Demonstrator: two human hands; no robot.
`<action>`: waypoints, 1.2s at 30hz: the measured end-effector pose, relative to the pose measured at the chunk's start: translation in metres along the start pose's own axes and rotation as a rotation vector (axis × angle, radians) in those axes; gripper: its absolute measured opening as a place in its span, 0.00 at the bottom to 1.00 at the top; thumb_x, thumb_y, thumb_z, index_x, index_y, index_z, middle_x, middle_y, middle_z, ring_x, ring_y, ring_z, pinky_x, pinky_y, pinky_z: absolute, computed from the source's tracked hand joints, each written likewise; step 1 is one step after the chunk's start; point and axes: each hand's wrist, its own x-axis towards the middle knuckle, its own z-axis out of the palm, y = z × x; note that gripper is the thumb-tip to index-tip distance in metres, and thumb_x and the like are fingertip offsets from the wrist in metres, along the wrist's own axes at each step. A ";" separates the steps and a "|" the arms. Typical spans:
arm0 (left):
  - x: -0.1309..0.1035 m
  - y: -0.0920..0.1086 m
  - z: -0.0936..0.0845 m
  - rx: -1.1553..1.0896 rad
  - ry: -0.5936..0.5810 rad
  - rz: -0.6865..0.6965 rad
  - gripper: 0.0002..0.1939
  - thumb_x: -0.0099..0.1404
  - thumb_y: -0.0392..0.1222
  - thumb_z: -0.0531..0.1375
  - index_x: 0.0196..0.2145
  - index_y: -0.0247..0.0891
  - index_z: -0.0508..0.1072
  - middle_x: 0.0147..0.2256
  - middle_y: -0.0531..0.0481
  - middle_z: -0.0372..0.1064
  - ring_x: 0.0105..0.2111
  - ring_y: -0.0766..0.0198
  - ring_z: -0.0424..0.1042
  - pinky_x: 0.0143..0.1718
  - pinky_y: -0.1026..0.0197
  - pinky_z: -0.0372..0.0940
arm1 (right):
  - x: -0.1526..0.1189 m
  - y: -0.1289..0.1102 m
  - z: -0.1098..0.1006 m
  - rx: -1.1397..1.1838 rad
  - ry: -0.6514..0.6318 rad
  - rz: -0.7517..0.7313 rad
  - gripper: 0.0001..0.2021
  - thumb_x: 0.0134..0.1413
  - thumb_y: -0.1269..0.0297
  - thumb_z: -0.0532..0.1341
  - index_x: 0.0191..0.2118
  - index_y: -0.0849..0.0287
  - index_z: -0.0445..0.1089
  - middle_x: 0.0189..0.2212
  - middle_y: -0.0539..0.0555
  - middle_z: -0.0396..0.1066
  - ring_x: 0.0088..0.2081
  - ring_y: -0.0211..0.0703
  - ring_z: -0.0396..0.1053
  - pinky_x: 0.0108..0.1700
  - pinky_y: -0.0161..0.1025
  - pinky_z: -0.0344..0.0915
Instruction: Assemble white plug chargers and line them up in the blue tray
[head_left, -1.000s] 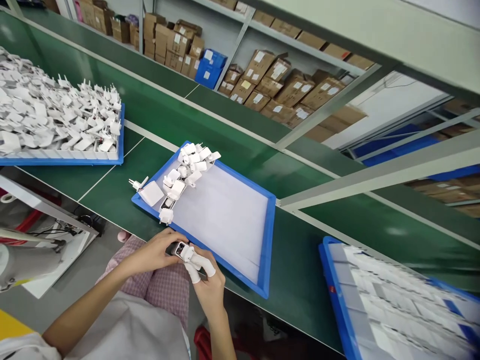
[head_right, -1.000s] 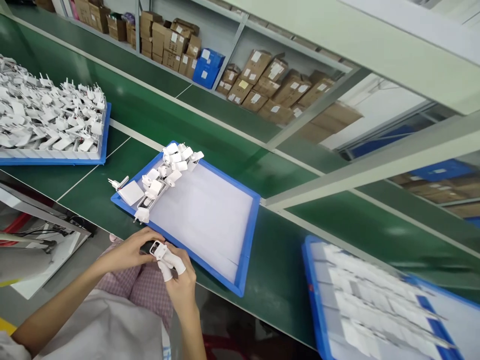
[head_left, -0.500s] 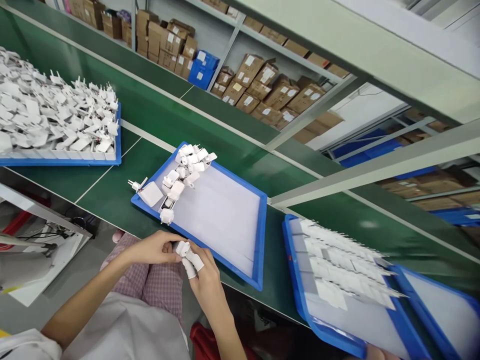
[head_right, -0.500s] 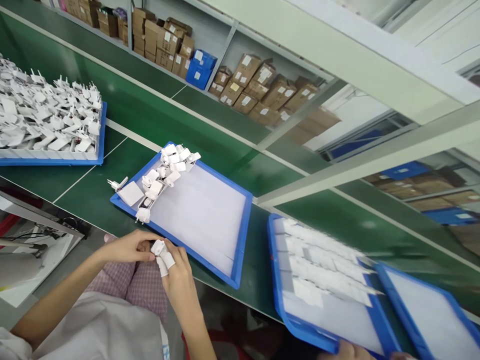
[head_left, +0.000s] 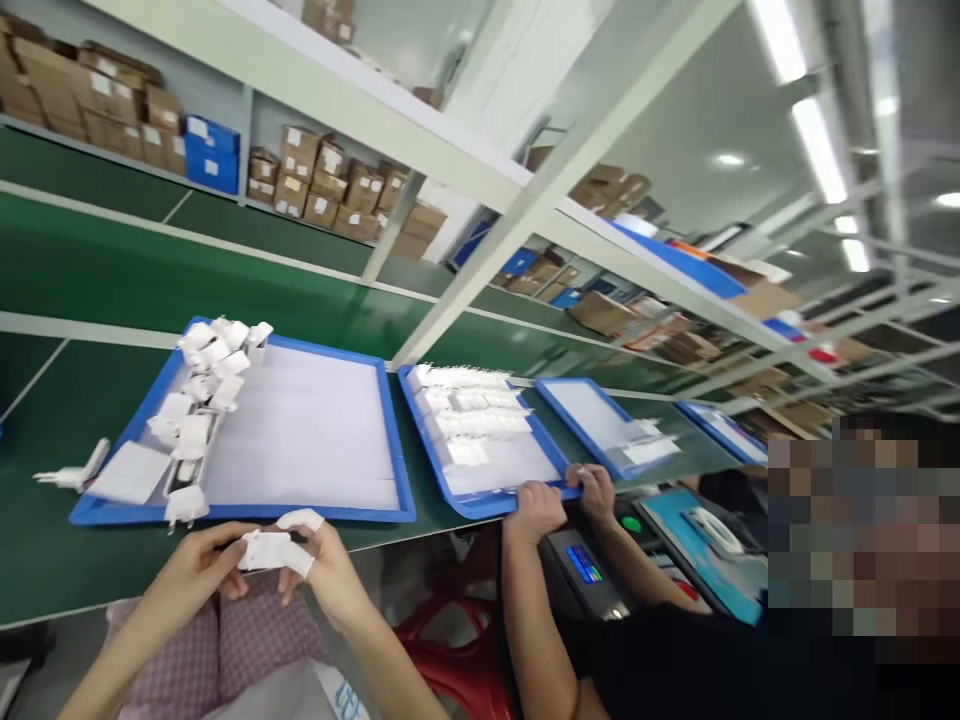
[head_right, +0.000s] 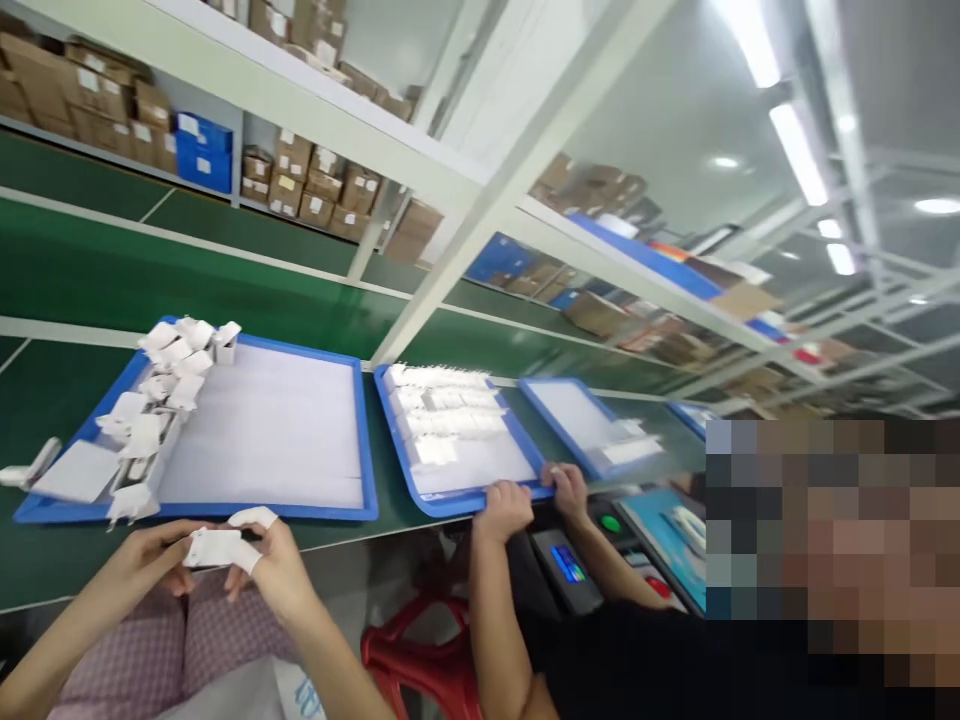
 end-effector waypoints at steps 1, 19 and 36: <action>0.000 0.000 0.000 -0.020 0.018 -0.025 0.31 0.56 0.62 0.65 0.45 0.32 0.80 0.22 0.46 0.77 0.23 0.54 0.77 0.26 0.60 0.73 | 0.001 0.001 0.000 0.041 -0.007 0.025 0.26 0.45 0.42 0.67 0.42 0.57 0.66 0.43 0.55 0.72 0.19 0.31 0.67 0.21 0.35 0.67; 0.003 -0.029 -0.004 -0.152 0.240 -0.163 0.29 0.40 0.68 0.72 0.36 0.47 0.82 0.32 0.50 0.82 0.31 0.46 0.81 0.33 0.53 0.80 | 0.008 0.011 0.000 0.280 0.023 0.122 0.38 0.24 0.37 0.74 0.39 0.61 0.68 0.41 0.55 0.72 0.18 0.35 0.71 0.20 0.36 0.70; 0.004 -0.028 0.004 -0.151 0.275 -0.181 0.32 0.39 0.68 0.72 0.35 0.45 0.75 0.21 0.55 0.78 0.24 0.52 0.79 0.24 0.61 0.78 | 0.010 0.022 -0.001 0.277 0.028 0.098 0.38 0.27 0.37 0.73 0.43 0.62 0.73 0.23 0.47 0.70 0.13 0.31 0.64 0.18 0.33 0.66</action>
